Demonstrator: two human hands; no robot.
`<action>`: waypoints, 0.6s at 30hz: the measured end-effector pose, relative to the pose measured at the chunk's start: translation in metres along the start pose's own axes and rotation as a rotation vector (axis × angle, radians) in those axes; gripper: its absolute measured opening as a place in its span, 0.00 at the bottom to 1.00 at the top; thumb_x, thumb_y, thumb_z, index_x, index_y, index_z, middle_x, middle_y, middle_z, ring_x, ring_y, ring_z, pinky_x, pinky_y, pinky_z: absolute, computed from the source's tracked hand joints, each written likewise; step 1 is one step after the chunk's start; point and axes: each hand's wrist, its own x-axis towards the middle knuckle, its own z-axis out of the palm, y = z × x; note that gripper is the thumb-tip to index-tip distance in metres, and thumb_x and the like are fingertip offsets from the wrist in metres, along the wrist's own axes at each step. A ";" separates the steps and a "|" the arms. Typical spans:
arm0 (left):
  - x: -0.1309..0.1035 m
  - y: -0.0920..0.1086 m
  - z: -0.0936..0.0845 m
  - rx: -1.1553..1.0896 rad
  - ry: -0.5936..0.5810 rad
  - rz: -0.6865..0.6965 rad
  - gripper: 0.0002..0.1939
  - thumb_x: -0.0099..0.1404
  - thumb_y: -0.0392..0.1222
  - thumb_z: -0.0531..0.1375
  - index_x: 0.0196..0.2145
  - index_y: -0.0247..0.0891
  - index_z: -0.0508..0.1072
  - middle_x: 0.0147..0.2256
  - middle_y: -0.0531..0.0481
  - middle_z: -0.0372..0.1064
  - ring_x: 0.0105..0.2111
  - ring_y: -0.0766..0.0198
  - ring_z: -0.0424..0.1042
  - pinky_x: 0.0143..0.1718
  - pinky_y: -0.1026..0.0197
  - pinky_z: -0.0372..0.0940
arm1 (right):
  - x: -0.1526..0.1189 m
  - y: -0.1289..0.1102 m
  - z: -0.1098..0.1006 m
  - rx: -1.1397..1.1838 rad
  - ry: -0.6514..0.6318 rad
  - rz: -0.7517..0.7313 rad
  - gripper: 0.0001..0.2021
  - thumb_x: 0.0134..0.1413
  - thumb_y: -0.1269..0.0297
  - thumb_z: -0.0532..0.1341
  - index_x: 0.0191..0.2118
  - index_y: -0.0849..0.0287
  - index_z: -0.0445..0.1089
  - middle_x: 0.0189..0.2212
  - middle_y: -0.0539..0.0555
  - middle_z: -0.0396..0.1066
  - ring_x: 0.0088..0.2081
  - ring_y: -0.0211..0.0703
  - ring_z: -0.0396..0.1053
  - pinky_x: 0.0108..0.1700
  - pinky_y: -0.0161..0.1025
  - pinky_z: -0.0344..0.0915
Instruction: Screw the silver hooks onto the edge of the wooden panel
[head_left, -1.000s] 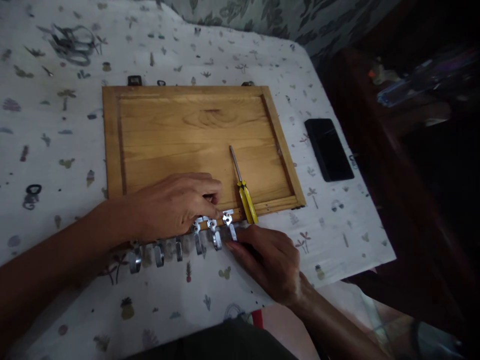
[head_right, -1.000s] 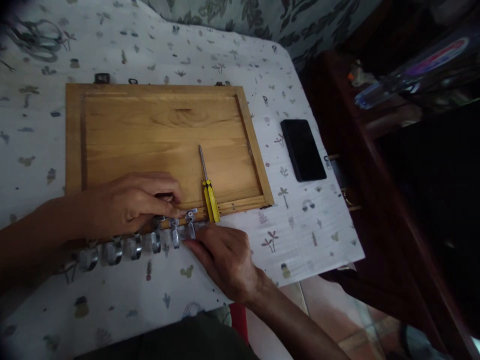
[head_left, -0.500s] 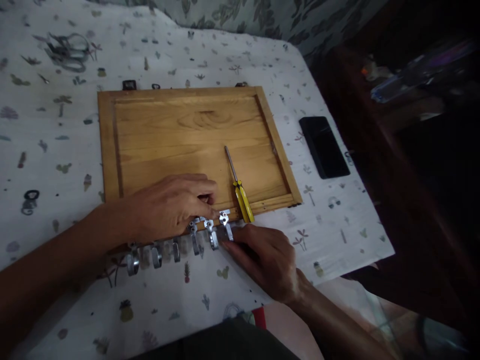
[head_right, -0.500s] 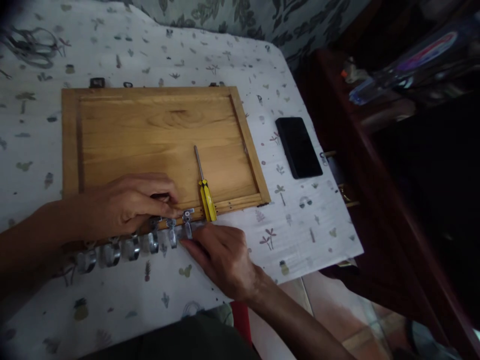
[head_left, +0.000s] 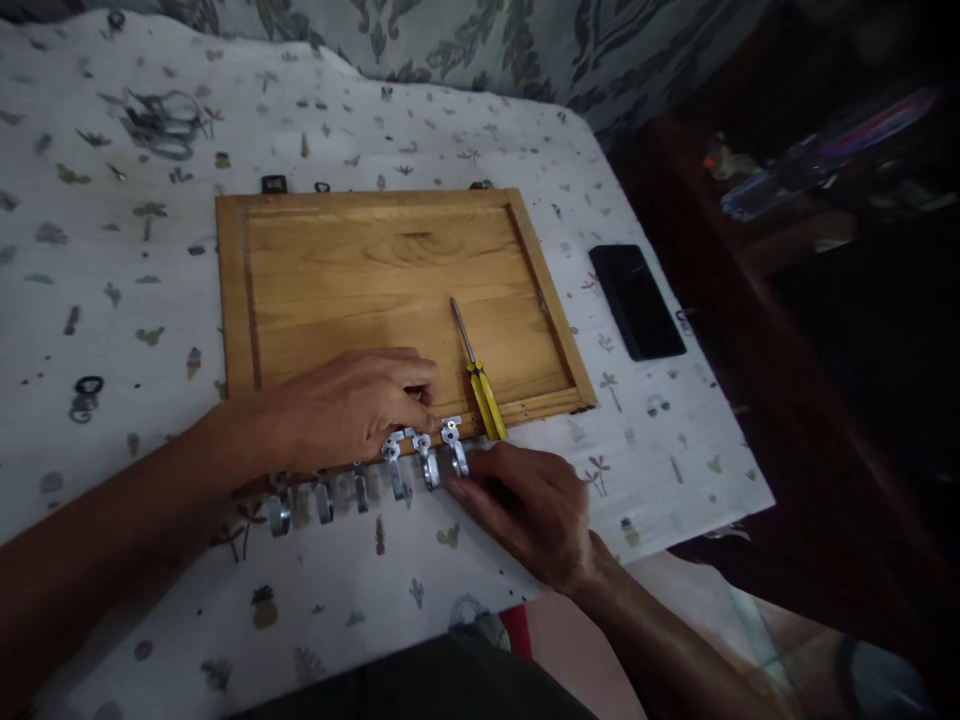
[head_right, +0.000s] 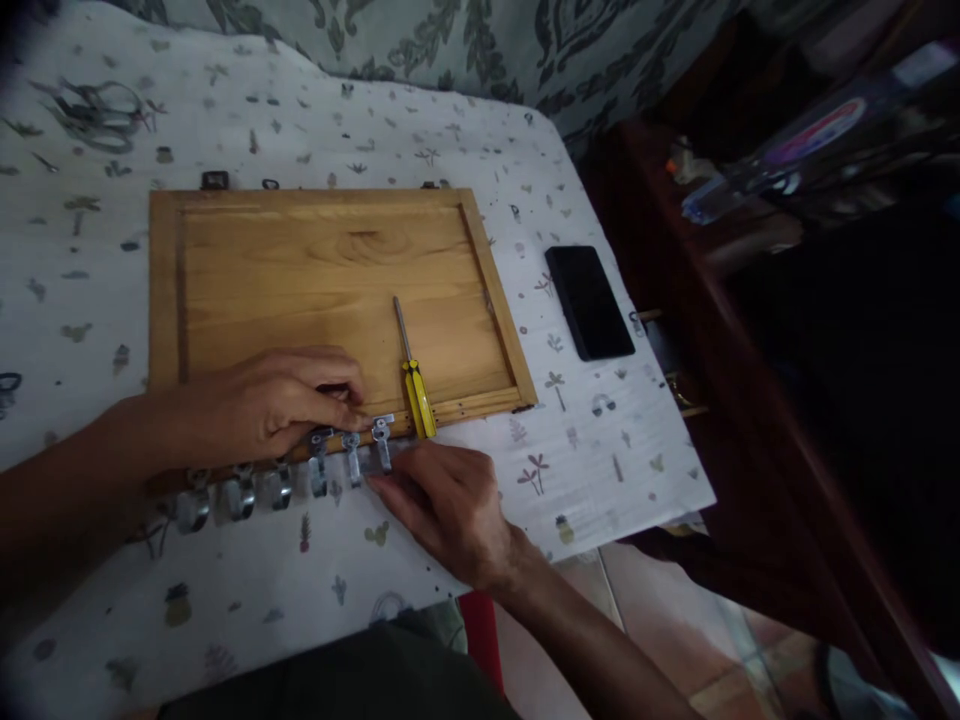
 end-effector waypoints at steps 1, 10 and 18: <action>0.000 0.000 0.000 0.007 0.001 0.000 0.16 0.65 0.25 0.54 0.34 0.38 0.80 0.38 0.48 0.74 0.40 0.63 0.72 0.41 0.61 0.64 | -0.001 0.000 0.000 -0.004 0.022 0.007 0.09 0.67 0.63 0.60 0.33 0.58 0.68 0.22 0.48 0.70 0.22 0.33 0.65 0.25 0.34 0.62; 0.001 0.002 -0.001 0.045 -0.057 -0.032 0.11 0.66 0.28 0.59 0.35 0.37 0.81 0.35 0.47 0.71 0.40 0.60 0.71 0.41 0.61 0.64 | 0.031 -0.015 -0.029 -0.128 0.136 -0.142 0.10 0.67 0.69 0.57 0.31 0.55 0.66 0.18 0.46 0.65 0.18 0.35 0.62 0.22 0.36 0.58; 0.003 -0.002 0.000 0.007 -0.114 -0.177 0.12 0.68 0.30 0.57 0.44 0.34 0.79 0.45 0.42 0.76 0.41 0.58 0.74 0.43 0.59 0.69 | 0.176 -0.041 0.012 -0.019 -0.087 -0.280 0.06 0.61 0.73 0.58 0.40 0.60 0.72 0.32 0.53 0.75 0.34 0.41 0.73 0.36 0.36 0.66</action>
